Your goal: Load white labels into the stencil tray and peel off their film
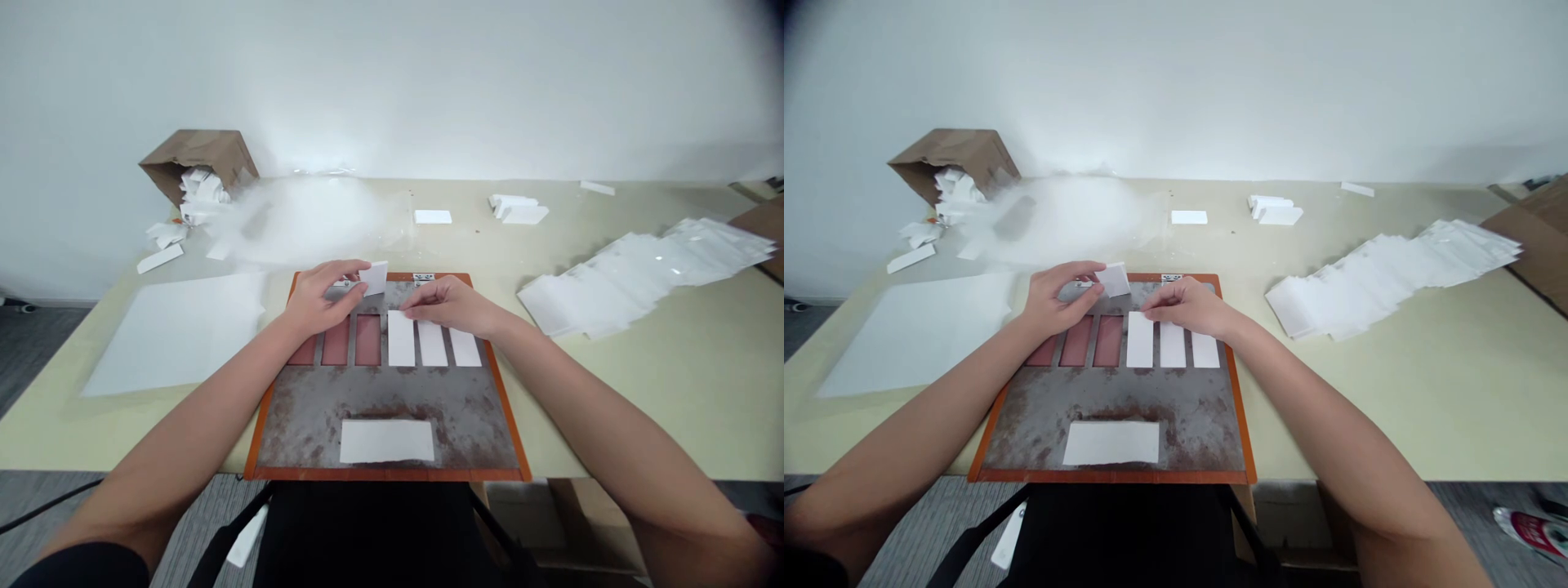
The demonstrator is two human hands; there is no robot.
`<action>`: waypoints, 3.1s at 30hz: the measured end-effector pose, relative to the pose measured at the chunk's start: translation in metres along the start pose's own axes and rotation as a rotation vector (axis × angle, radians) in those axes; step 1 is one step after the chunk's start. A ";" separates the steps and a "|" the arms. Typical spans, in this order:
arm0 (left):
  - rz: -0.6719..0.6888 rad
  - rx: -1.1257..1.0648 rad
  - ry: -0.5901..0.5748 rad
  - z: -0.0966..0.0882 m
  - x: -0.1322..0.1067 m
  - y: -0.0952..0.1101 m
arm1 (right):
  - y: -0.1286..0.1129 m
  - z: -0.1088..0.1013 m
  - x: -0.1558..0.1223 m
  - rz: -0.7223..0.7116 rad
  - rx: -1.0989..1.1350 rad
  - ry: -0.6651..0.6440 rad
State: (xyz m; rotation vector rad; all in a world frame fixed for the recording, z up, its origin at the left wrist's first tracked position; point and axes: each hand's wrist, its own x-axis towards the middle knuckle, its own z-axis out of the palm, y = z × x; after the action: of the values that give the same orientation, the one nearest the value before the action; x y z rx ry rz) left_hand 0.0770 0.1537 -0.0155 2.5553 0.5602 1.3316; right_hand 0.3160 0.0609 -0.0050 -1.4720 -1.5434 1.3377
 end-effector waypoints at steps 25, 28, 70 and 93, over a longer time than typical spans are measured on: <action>0.019 -0.008 0.003 0.001 -0.001 -0.002 | 0.000 0.001 0.000 0.008 0.022 0.011; 0.016 -0.012 -0.002 0.001 -0.001 -0.002 | 0.001 0.001 0.000 0.011 0.026 0.013; 0.053 -0.013 0.017 0.001 0.000 -0.002 | -0.002 0.001 -0.001 0.034 -0.007 0.035; 0.061 -0.023 0.030 0.002 -0.001 -0.002 | -0.004 0.001 -0.002 0.016 -0.014 0.019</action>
State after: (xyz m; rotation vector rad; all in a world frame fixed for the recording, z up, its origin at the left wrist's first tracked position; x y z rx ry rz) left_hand 0.0779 0.1556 -0.0182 2.5572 0.4736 1.3899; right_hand 0.3138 0.0594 -0.0015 -1.5052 -1.5349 1.3206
